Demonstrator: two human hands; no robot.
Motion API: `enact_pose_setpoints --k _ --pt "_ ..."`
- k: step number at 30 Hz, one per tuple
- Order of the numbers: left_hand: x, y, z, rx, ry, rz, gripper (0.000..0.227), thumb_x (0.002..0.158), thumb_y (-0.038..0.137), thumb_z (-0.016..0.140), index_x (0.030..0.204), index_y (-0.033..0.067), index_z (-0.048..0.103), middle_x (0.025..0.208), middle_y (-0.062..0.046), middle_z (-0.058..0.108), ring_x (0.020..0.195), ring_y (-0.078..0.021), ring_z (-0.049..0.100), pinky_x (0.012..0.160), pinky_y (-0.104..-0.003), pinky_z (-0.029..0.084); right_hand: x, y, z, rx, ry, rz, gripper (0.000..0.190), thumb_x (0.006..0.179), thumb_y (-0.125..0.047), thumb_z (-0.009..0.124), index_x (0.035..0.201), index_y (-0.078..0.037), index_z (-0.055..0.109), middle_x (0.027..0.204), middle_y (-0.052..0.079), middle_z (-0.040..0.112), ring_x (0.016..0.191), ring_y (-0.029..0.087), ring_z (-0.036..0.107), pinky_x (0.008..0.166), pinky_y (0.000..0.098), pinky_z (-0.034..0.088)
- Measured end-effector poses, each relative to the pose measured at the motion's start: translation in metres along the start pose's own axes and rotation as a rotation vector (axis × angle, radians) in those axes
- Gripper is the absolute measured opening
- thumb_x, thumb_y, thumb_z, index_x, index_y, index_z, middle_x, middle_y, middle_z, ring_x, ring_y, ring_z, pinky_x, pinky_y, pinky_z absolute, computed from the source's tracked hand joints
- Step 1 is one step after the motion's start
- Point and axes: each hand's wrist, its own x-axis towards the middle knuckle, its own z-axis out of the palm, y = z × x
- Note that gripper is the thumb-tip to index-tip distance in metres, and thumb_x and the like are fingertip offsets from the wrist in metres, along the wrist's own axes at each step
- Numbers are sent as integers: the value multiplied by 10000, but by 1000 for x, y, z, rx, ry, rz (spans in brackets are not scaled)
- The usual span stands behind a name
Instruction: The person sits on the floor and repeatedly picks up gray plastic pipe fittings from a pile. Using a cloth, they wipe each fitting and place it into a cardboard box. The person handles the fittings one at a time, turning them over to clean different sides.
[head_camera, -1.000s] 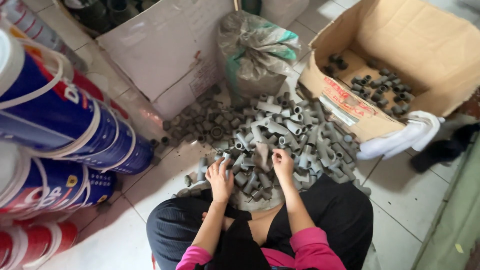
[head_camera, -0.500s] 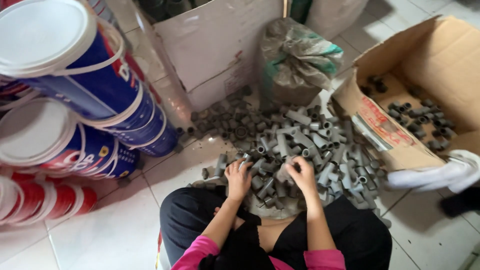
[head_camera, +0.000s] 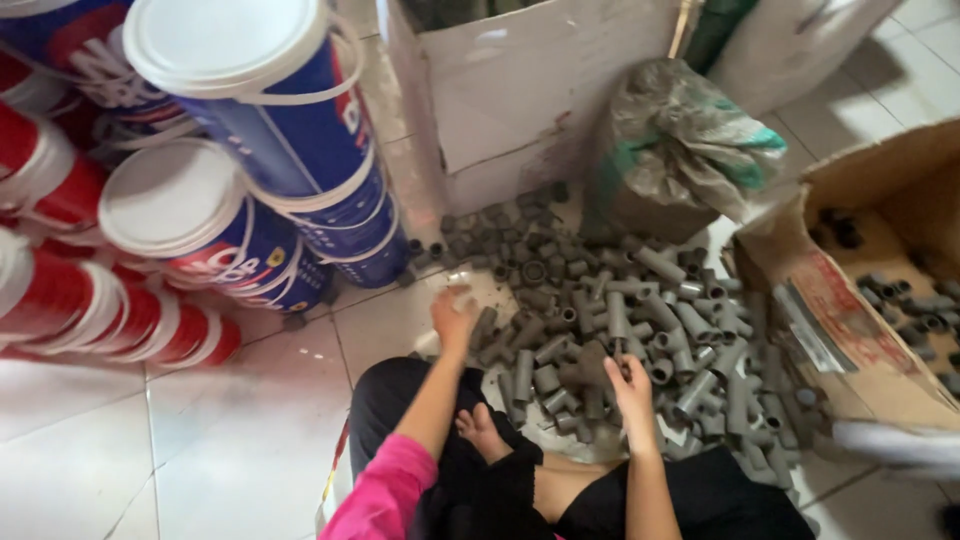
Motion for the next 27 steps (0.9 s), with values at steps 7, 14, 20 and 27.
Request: enact_pose_setpoints --k 7,14,20,27 --pt "115 -114 -68 -225 493 -414 371 638 208 600 991 126 674 988 -64 686 917 -232 629 781 -354 442 13 50 23 -62 -53 -100 304 877 -376 586 964 -85 584 860 48 607 812 153 551 740 294 423" --pt "114 -124 -170 368 891 -685 536 684 293 700 1175 159 531 1195 -113 527 1068 -334 516 865 -473 413 17 63 30 -203 -121 -206 269 836 -359 633 892 -100 584 812 38 607 791 163 556 769 295 422" --pt "117 -131 -223 596 654 -525 569 669 311 699 1196 198 519 1240 -47 510 1122 -297 458 838 -531 366 -2 18 25 -90 -83 137 308 760 -272 730 922 -47 597 797 73 534 762 177 478 688 313 387" --pt "101 -137 -239 1056 422 -311 323 880 362 472 1117 196 618 1069 -47 637 1022 -277 542 950 -574 273 -2 16 27 -86 -262 230 283 712 -93 773 910 6 597 843 110 589 817 209 528 708 343 416"
